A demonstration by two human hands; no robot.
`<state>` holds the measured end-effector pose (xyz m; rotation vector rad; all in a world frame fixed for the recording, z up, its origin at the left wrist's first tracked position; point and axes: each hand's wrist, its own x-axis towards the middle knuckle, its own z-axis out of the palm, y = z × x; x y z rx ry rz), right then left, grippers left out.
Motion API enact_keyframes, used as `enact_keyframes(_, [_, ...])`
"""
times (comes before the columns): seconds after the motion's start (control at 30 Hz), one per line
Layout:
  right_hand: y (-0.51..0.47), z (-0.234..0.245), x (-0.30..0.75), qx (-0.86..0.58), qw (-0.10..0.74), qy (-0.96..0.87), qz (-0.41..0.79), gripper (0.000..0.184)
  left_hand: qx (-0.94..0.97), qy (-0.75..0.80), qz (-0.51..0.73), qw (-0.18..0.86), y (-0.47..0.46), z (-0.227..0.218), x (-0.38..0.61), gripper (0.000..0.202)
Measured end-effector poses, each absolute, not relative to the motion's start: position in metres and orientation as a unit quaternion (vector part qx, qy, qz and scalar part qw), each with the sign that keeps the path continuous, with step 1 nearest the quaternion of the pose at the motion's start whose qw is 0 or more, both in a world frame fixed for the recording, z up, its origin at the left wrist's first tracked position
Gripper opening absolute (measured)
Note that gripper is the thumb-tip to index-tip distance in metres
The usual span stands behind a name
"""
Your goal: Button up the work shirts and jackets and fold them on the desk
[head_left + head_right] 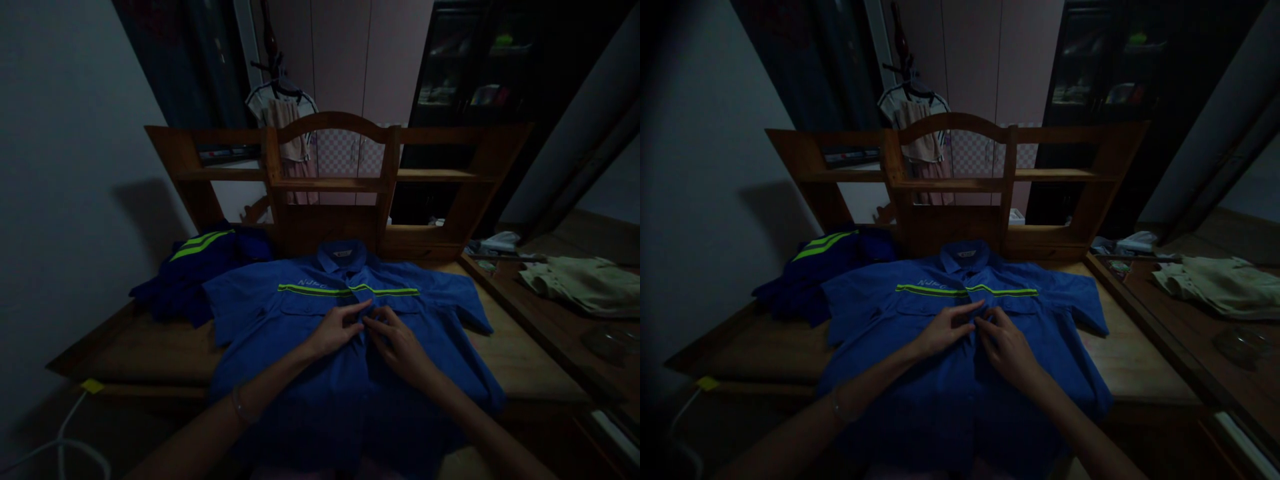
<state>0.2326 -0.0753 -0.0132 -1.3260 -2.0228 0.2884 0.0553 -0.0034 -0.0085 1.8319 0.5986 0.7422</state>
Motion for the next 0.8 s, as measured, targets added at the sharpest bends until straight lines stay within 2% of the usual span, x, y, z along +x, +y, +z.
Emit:
enact_keyframes(0.13, [-0.072, -0.020, 0.236, -0.512, 0.376, -0.760, 0.138, 0.036, 0.705, 0.233, 0.296, 0.601, 0.009, 0.000, 0.040, 0.068])
enact_keyframes(0.2, [-0.071, -0.023, 0.238, -0.512, 0.380, -0.757, 0.146, 0.038, 0.686, 0.256, 0.321, 0.601, 0.016, 0.000, 0.031, 0.062])
enact_keyframes(0.33, [-0.071, -0.024, 0.239, -0.511, 0.388, -0.749, 0.169, 0.039, 0.758, 0.340, 0.301, 0.468, 0.019, -0.012, 0.022, 0.040])
enact_keyframes(0.43, [-0.071, -0.024, 0.240, -0.512, 0.392, -0.741, 0.184, 0.038, 0.819, 0.328, 0.268, 0.387, 0.011, -0.022, 0.029, 0.027])
enact_keyframes(0.63, [-0.070, -0.022, 0.241, -0.506, 0.405, -0.734, 0.200, 0.036, 0.822, 0.327, 0.260, 0.388, -0.001, -0.032, 0.040, 0.010])
enact_keyframes(0.8, [-0.069, -0.012, 0.239, -0.500, 0.410, -0.729, 0.226, 0.035, 0.794, 0.408, 0.340, 0.296, 0.034, -0.030, 0.022, 0.006])
